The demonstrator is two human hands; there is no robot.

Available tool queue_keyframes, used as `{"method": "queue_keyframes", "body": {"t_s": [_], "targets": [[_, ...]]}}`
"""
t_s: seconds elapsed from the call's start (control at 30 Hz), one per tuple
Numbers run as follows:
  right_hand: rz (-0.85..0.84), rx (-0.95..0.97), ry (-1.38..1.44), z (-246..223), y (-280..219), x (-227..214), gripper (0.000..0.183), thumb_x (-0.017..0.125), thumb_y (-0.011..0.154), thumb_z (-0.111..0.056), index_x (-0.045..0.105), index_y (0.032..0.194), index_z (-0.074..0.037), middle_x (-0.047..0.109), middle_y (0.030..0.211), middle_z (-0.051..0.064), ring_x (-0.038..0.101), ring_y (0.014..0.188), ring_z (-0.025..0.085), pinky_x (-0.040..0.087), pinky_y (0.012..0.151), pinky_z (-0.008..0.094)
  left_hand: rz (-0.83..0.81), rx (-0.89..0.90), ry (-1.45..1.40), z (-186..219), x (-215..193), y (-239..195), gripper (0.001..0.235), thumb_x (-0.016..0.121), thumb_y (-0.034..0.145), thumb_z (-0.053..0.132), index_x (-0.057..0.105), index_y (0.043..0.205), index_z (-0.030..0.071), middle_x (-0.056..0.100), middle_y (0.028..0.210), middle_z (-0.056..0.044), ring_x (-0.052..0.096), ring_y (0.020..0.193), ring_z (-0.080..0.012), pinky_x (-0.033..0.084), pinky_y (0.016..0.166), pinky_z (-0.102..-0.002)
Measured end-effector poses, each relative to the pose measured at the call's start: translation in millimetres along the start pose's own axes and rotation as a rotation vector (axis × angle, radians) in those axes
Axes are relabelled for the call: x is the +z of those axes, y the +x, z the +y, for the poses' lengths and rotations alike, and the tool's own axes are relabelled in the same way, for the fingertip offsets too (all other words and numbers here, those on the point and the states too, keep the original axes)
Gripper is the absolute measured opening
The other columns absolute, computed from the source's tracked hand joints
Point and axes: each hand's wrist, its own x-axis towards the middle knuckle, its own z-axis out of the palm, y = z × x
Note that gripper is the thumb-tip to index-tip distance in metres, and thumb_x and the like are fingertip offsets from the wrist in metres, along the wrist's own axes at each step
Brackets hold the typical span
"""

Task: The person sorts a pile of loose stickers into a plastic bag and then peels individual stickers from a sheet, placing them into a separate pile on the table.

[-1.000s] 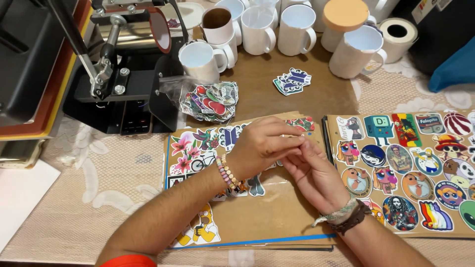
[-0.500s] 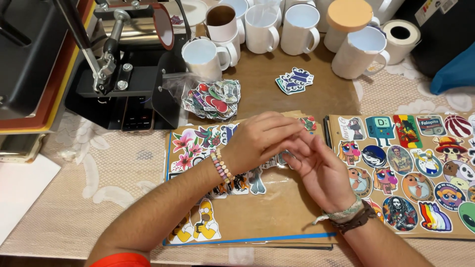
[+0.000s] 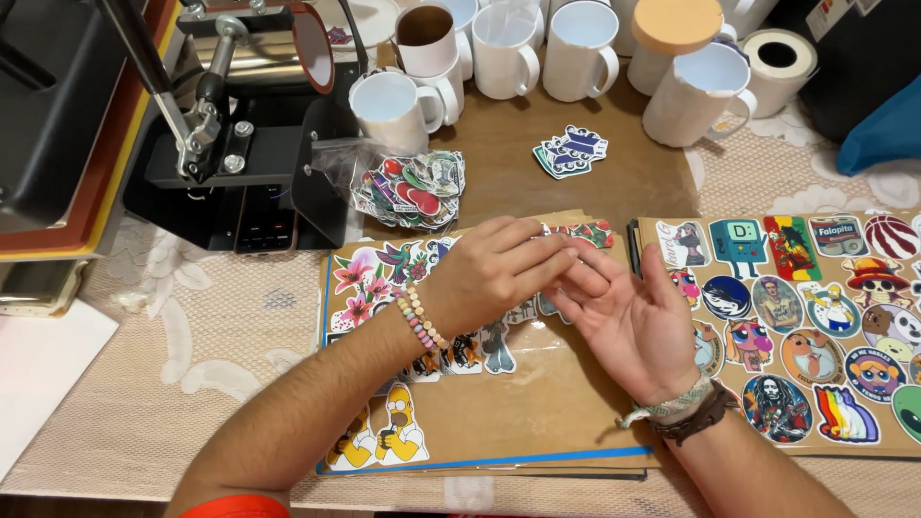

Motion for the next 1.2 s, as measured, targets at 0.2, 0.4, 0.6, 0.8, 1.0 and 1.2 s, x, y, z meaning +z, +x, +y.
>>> {"method": "queue_keyframes", "body": {"t_s": [0.2,0.4,0.6,0.8,1.0,1.2], "targets": [[-0.027,0.024,-0.103,2.9,-4.3,7.2,0.088,0.026,0.098,-0.066,0.042,0.148,0.004,0.068,0.124,0.023,0.061,0.124,0.030,0.039,0.114,0.050,-0.059,-0.152,-0.192,0.0,-9.4,0.5,0.016,0.059,0.103,0.023,0.072,0.107,0.014,0.072,0.108,0.001,0.066,0.102,-0.0222,0.054,0.079,-0.033],[0.247,-0.166,-0.553,1.7,-5.9,-1.8,0.056,0.035,0.105,-0.042,0.056,0.140,-0.003,0.073,0.114,0.019,0.069,0.112,0.025,0.053,0.099,0.038,-0.099,-0.564,-0.636,1.2,-41.2,9.6,0.024,0.051,0.105,0.013,0.069,0.120,0.009,0.073,0.111,-0.010,0.070,0.106,-0.0265,0.056,0.092,-0.037],[0.383,-0.320,-0.719,-8.8,-1.8,-14.9,0.026,0.059,0.101,-0.011,0.060,0.124,0.001,0.070,0.096,0.015,0.069,0.096,0.019,0.058,0.084,0.028,0.044,-0.883,-0.875,-3.5,-67.2,-32.4,0.033,0.057,0.098,0.000,0.065,0.130,0.003,0.076,0.095,-0.013,0.071,0.086,-0.0208,0.061,0.080,-0.036],[0.231,-0.150,-1.064,4.3,-9.3,18.0,0.023,0.062,0.097,-0.005,0.066,0.118,0.004,0.073,0.094,0.017,0.069,0.092,0.018,0.055,0.083,0.026,0.161,-1.042,-0.959,-8.1,-106.1,-89.9,0.032,0.042,0.105,0.014,0.063,0.122,-0.003,0.051,0.072,-0.003,0.055,0.071,-0.0101,0.059,0.077,-0.032],[-0.388,-0.308,-1.916,51.2,-25.1,70.9,0.031,0.061,0.093,-0.029,0.070,0.116,-0.010,0.072,0.101,0.008,0.064,0.095,0.026,0.048,0.088,0.041,-0.198,-0.958,-0.702,-5.1,-154.4,-104.8,0.032,0.037,0.103,0.027,0.062,0.111,0.008,0.058,0.101,-0.004,0.056,0.080,-0.0135,0.046,0.077,-0.029],[-0.435,0.089,-2.082,112.1,-18.3,84.5,0.052,0.072,0.085,-0.043,0.057,0.128,-0.017,0.058,0.112,0.010,0.059,0.100,0.034,0.052,0.077,0.050,-0.804,-0.601,-0.643,2.6,-168.3,-115.6,0.103,0.077,0.059,0.068,0.051,0.141,0.011,0.055,0.102,-0.007,0.053,0.096,-0.0248,0.045,0.083,-0.038]]}}
